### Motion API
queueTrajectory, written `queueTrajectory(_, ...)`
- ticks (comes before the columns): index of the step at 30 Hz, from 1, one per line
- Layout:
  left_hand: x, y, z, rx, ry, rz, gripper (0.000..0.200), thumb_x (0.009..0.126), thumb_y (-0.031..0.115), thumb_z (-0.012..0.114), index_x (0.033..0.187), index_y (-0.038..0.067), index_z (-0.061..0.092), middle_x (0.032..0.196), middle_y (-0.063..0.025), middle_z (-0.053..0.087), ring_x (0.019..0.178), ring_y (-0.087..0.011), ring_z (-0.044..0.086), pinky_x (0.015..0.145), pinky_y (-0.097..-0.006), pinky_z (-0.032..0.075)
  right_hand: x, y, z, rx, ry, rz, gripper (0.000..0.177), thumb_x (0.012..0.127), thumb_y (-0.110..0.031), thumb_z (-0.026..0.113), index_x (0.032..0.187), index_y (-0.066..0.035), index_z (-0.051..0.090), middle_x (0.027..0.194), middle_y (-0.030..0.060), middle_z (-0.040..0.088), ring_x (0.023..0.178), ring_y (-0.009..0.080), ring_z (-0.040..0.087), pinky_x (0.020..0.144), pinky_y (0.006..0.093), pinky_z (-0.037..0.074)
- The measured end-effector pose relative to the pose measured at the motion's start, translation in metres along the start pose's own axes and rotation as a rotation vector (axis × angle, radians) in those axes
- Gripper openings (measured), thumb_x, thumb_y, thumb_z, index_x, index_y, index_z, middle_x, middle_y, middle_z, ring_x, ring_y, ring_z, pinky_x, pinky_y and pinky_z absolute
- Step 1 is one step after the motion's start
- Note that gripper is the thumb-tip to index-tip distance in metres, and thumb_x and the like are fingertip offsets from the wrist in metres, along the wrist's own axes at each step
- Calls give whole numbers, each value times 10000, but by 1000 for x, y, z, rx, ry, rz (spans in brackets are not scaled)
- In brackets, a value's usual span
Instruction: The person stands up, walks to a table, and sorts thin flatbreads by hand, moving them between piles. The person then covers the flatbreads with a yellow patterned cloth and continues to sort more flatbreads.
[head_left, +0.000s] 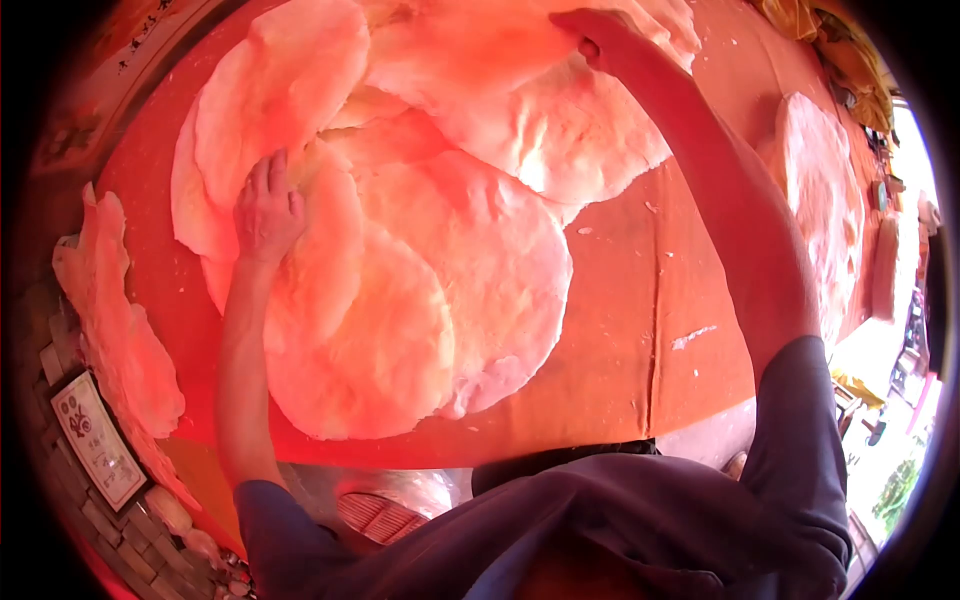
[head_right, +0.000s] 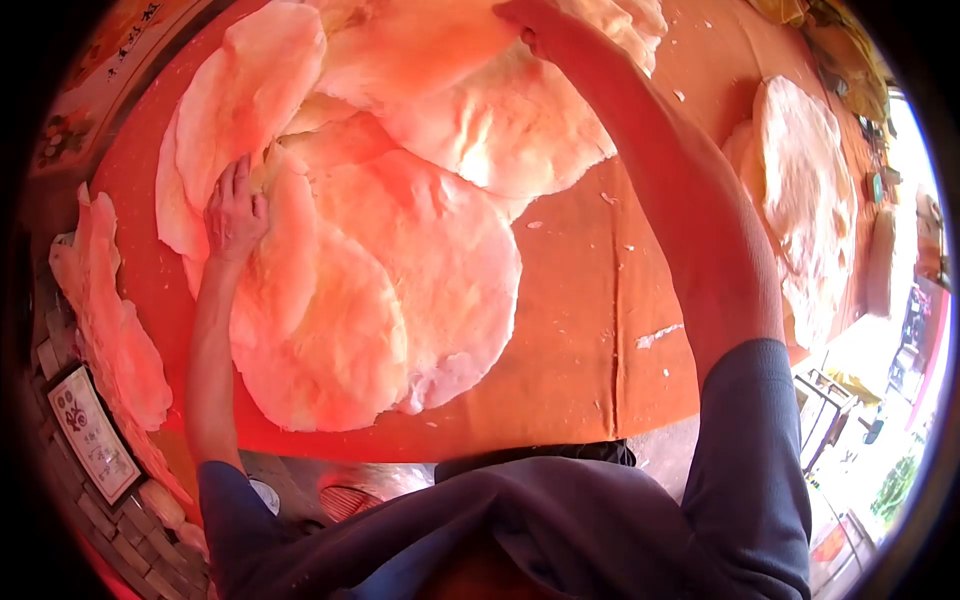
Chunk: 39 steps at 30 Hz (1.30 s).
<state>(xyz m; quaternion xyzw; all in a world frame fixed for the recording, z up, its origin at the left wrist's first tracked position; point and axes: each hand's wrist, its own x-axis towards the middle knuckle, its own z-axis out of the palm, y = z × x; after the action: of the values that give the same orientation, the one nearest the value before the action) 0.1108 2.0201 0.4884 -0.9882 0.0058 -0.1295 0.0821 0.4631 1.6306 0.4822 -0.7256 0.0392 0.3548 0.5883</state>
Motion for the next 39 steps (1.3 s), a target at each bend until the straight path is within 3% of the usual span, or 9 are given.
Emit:
queueTrajectory(4,-1,-10,0,1,-54,-4,573,830,158,591,1371,27,455,1302,-222,525,1164,-388,544,941,-466,497,-106,-59,24,-34,385,-447,230,744,-271,749,631,-133,605,561,-18,521,461,92,454,437,253,296)
queueTrajectory(8,6,-8,0,-6,-68,60,619,841,133,575,1428,71,388,1305,-219,532,1146,-405,555,933,-488,502,-210,-52,-104,-38,365,-708,180,765,-257,730,709,-111,642,595,3,551,464,114,467,448,262,319)
queueTrajectory(10,11,-4,0,-4,-55,85,629,837,134,575,1431,72,375,1283,-226,542,1109,-412,575,917,-502,505,-281,-18,-206,-942,632,-876,190,828,-173,723,973,-61,670,706,34,619,587,158,551,539,281,424)
queueTrajectory(12,19,1,-3,58,-206,-115,607,835,158,577,1411,70,405,1249,-223,564,1055,-405,603,872,-512,512,-333,6,-223,-583,899,-674,276,867,-107,706,1129,-28,679,815,63,670,657,178,592,602,283,485)
queueTrajectory(13,22,5,-5,51,-192,-94,607,835,158,577,1411,70,405,1249,-223,564,1055,-405,603,872,-512,512,-355,20,-213,242,942,-408,288,874,-84,693,1154,-19,673,869,75,687,666,177,593,620,274,493)
queueTrajectory(19,54,14,-24,129,-329,-303,465,880,233,531,1295,26,494,1090,-261,649,959,-449,636,783,-532,509,-450,228,-297,-307,1292,155,557,782,-418,797,1081,25,643,828,117,678,705,201,663,608,316,524)
queueTrajectory(26,115,32,-147,-109,-67,-255,434,854,87,474,1283,63,539,1090,-270,645,997,-429,639,813,-453,511,-475,341,-196,-863,1226,-158,580,848,-385,685,1264,0,560,1191,242,609,1090,377,596,920,432,482)
queueTrajectory(35,280,294,-287,-233,219,310,474,833,32,511,1303,49,576,1154,-210,661,1023,-330,673,865,-381,524,-474,359,-187,-978,1282,-206,596,834,-325,663,1286,44,540,1361,265,489,1297,431,432,1094,501,308)
queueTrajectory(39,287,501,-293,-464,426,682,362,798,95,595,1157,80,636,760,-157,655,699,-336,666,580,-418,534,-476,356,-188,-930,1286,-202,602,819,-331,674,1277,42,556,1360,258,497,1297,425,435,1092,500,310)
